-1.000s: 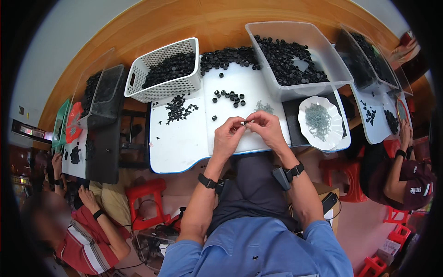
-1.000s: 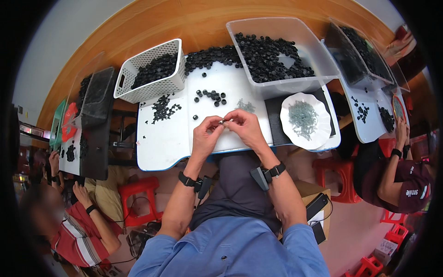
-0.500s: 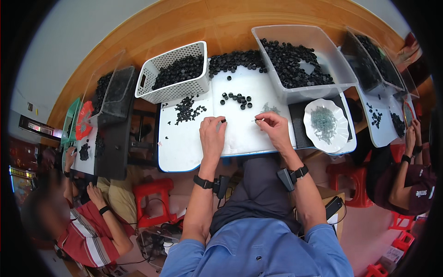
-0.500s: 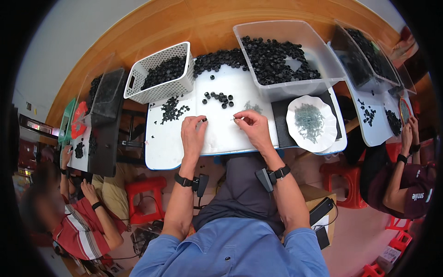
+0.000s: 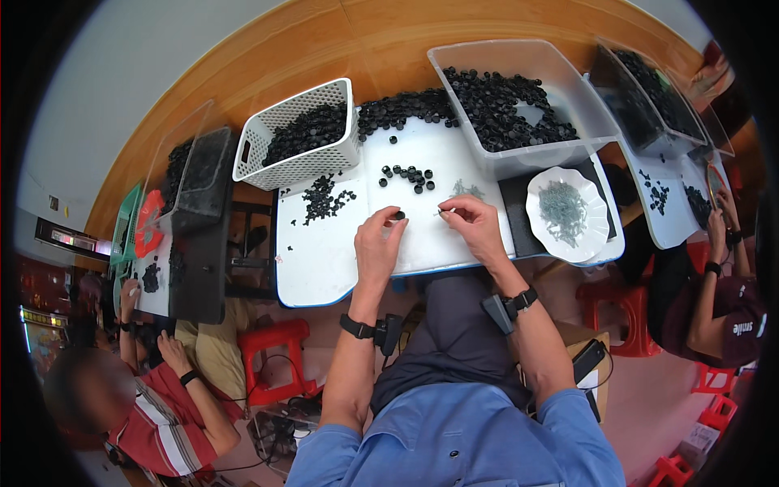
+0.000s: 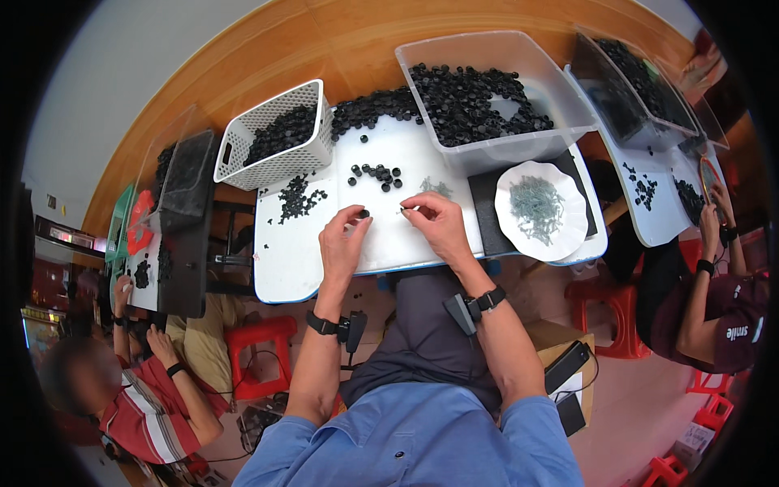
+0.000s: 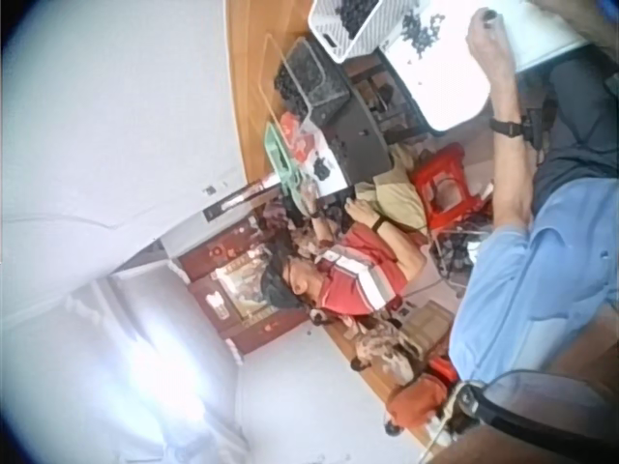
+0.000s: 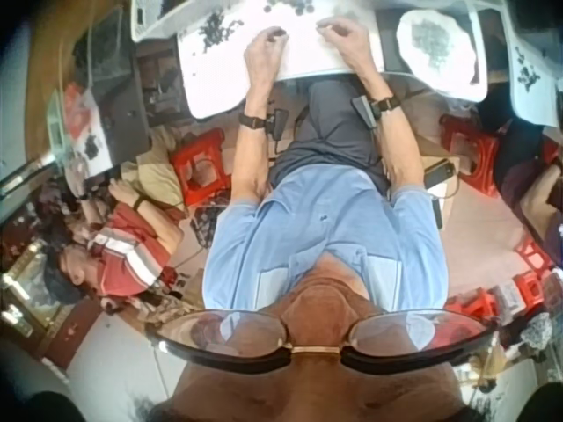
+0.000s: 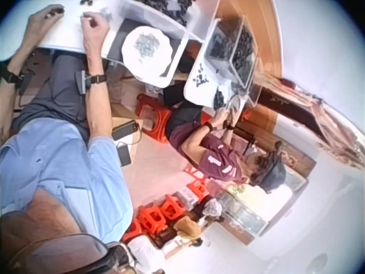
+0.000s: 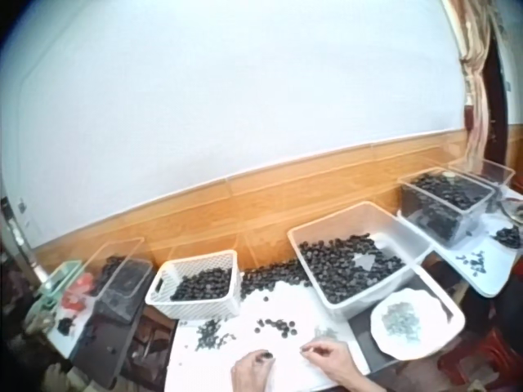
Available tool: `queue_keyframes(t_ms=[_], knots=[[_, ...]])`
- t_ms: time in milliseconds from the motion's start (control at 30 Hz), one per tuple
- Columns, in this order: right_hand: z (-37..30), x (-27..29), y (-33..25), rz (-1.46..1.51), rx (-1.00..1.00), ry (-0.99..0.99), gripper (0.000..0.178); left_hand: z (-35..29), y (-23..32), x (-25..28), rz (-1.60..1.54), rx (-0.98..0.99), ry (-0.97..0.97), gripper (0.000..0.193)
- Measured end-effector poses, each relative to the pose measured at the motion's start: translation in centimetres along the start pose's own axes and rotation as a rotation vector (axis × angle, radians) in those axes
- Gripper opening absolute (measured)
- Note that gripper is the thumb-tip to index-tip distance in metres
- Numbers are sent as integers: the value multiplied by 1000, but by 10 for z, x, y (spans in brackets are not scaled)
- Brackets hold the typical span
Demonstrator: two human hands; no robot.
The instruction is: Assembling small black plastic or rubber components by inserting metal pins into them.
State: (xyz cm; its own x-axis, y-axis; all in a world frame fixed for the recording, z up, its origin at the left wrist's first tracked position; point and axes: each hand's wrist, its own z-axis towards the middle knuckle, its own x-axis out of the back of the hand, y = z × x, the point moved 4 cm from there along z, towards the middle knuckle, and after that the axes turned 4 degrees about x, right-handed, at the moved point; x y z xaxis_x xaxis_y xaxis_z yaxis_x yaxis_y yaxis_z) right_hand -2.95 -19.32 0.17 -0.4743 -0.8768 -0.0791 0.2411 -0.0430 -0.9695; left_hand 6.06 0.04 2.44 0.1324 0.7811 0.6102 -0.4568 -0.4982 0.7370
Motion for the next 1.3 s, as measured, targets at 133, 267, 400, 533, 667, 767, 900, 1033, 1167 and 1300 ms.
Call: queue_keyframes(t_ms=[133, 267, 400, 533, 667, 767, 900, 1033, 1167, 1300], knots=[[-1, -4, -7, -38, 81, -51, 13, -8, 10, -23, -266, 131, -86, 27], [-2, -7, -6, -111, 81, -65, 14, -15, 5, -37, -304, 145, -83, 29], [-1, -9, -7, -162, 75, -70, 14, -14, 2, -40, -325, 169, -83, 28], [-1, -11, -9, -227, 106, -77, 14, -15, 4, -40, -330, 162, -83, 27], [-1, -13, -10, -254, 117, -84, 14, -15, 3, -39, -324, 133, -72, 26], [-1, -14, -8, -272, 125, -90, 14, -15, 6, -40, -330, 137, -77, 26], [0, -17, -9, -292, 146, -97, 14, -15, 5, -40, -321, 139, -69, 27], [-2, -16, -11, -343, 131, -73, 13, -15, 8, -38, -325, 128, -83, 28], [-4, -14, -4, -323, 202, -50, 12, -15, 11, -36, -354, 165, -104, 29], [-5, -16, -4, -297, 186, -70, 10, -15, 3, -35, -320, 168, -123, 29]])
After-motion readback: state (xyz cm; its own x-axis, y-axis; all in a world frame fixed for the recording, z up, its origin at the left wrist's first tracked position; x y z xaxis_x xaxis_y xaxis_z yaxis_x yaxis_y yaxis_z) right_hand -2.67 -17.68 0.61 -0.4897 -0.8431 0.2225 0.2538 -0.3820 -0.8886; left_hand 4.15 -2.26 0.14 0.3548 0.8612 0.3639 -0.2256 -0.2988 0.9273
